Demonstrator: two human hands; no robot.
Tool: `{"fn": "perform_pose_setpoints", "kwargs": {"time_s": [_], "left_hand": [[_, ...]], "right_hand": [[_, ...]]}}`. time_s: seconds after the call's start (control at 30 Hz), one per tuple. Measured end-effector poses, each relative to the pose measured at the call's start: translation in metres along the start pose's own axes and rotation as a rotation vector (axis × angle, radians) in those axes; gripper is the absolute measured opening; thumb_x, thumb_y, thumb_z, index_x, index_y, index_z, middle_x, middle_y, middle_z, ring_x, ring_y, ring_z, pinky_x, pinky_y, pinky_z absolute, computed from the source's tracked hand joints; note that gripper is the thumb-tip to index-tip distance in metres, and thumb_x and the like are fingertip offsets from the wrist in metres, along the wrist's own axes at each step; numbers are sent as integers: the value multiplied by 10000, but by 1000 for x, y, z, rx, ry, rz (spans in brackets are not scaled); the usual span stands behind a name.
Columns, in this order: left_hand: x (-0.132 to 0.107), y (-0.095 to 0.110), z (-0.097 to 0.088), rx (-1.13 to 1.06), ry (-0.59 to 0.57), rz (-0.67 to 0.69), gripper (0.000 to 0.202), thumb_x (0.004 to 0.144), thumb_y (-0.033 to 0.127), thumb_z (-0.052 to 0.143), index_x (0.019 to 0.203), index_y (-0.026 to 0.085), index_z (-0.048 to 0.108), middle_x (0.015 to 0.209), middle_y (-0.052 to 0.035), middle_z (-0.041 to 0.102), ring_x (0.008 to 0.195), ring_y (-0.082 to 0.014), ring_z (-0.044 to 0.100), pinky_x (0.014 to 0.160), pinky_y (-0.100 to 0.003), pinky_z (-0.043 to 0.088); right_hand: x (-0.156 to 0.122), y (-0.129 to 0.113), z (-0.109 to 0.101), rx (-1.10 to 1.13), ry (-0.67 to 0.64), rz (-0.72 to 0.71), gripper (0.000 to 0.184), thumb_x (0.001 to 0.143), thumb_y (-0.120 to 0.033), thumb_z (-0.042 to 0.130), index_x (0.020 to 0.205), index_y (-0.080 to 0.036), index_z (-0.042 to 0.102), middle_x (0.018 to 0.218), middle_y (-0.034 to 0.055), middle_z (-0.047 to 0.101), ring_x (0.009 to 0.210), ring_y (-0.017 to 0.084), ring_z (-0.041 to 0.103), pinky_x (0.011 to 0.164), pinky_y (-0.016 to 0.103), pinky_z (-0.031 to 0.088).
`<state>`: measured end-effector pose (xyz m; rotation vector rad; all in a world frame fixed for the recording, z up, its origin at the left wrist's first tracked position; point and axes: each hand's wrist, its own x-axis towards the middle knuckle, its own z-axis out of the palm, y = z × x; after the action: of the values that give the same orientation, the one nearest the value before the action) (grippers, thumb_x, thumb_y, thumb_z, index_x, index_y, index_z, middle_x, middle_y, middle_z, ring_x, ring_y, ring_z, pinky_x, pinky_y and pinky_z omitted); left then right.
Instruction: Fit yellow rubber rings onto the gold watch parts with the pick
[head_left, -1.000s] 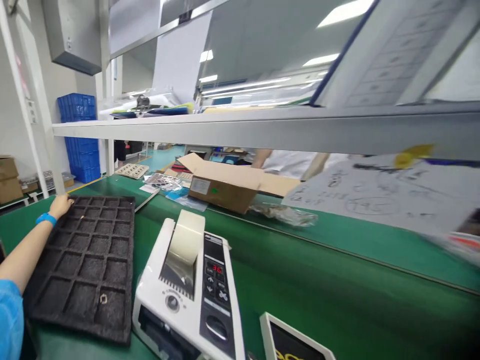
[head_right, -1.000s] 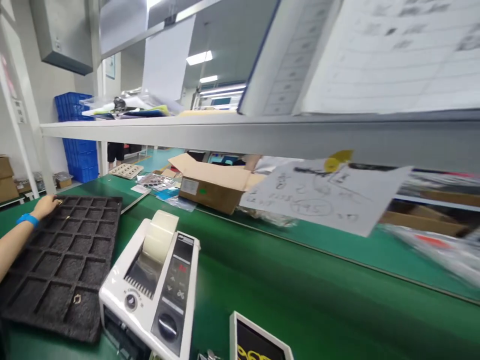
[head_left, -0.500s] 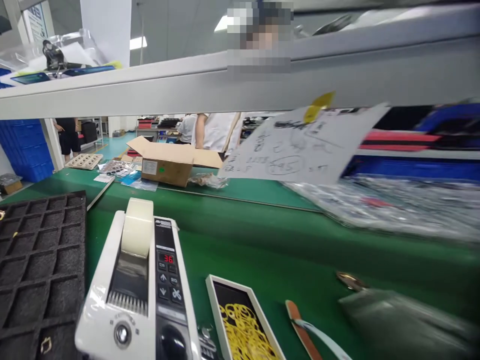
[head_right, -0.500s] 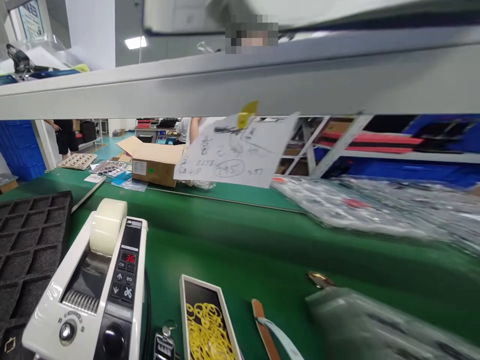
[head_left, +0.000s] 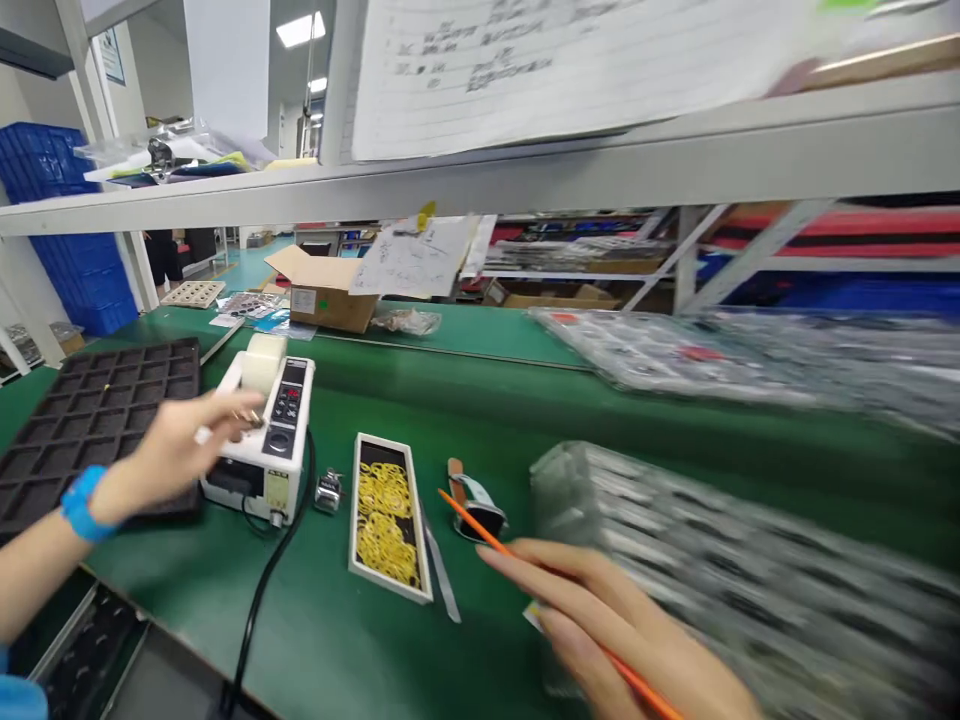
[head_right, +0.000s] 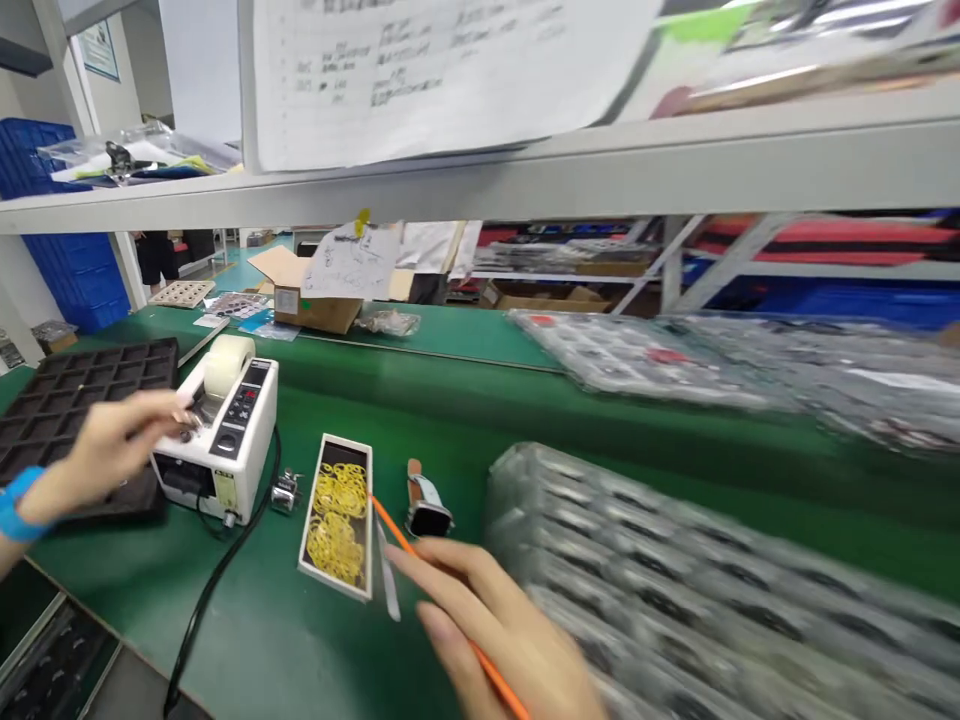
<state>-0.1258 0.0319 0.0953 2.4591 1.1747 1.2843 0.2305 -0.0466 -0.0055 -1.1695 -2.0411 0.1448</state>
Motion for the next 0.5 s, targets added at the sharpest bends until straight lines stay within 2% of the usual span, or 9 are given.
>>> {"fn": "perform_pose_setpoints", "kwargs": {"time_s": [0.03,0.07,0.1,0.17,0.23,0.33,0.5], "left_hand": [[-14,19,24,-103,-98,14,214,866,236,552,1049,230,663,930,-19,742,784,-150,704,732,-249,587],[-25,33,46,-216,-155,-26,238,870,232,540,1071,231,667,913,-19,745,760,-149,703,724,-250,588],[-32,43,68,-340,-175,-124,247,878,243,523,1075,222,671,907,-25,743,721,-144,698,685,-247,591],[-33,50,105,-622,-155,-357,257,844,301,573,1047,184,678,939,-47,729,742,-159,692,643,-255,596],[-25,51,133,-840,-149,-517,322,782,360,649,1024,150,671,928,-59,718,790,-184,686,654,-279,600],[-12,51,158,-1008,-173,-600,402,740,381,702,1058,143,648,907,-56,708,820,-197,684,750,-334,588],[-15,47,168,-1151,-104,-738,363,723,289,723,1057,165,650,911,-38,699,914,-202,666,913,-391,524]], "right_hand": [[8,-12,-2,55,19,-3,331,901,-343,409,1158,-451,587,1006,89,640,846,248,667,624,358,556],[16,-22,-2,119,71,-16,300,921,-324,392,1108,-392,616,981,86,634,842,229,660,640,342,546],[24,-29,-1,179,113,-16,277,934,-310,389,1059,-339,634,957,83,630,834,214,653,664,335,537],[34,-35,4,284,205,-13,233,939,-308,417,959,-264,645,878,66,629,790,198,634,705,349,520],[39,-32,13,394,247,33,212,934,-314,452,885,-228,640,818,46,624,756,186,619,705,347,511],[39,-21,25,551,247,111,217,916,-334,493,821,-209,643,755,29,617,683,165,603,626,305,505],[26,-9,33,684,348,207,224,899,-368,518,830,-210,661,719,23,618,633,151,601,570,271,518]]}}
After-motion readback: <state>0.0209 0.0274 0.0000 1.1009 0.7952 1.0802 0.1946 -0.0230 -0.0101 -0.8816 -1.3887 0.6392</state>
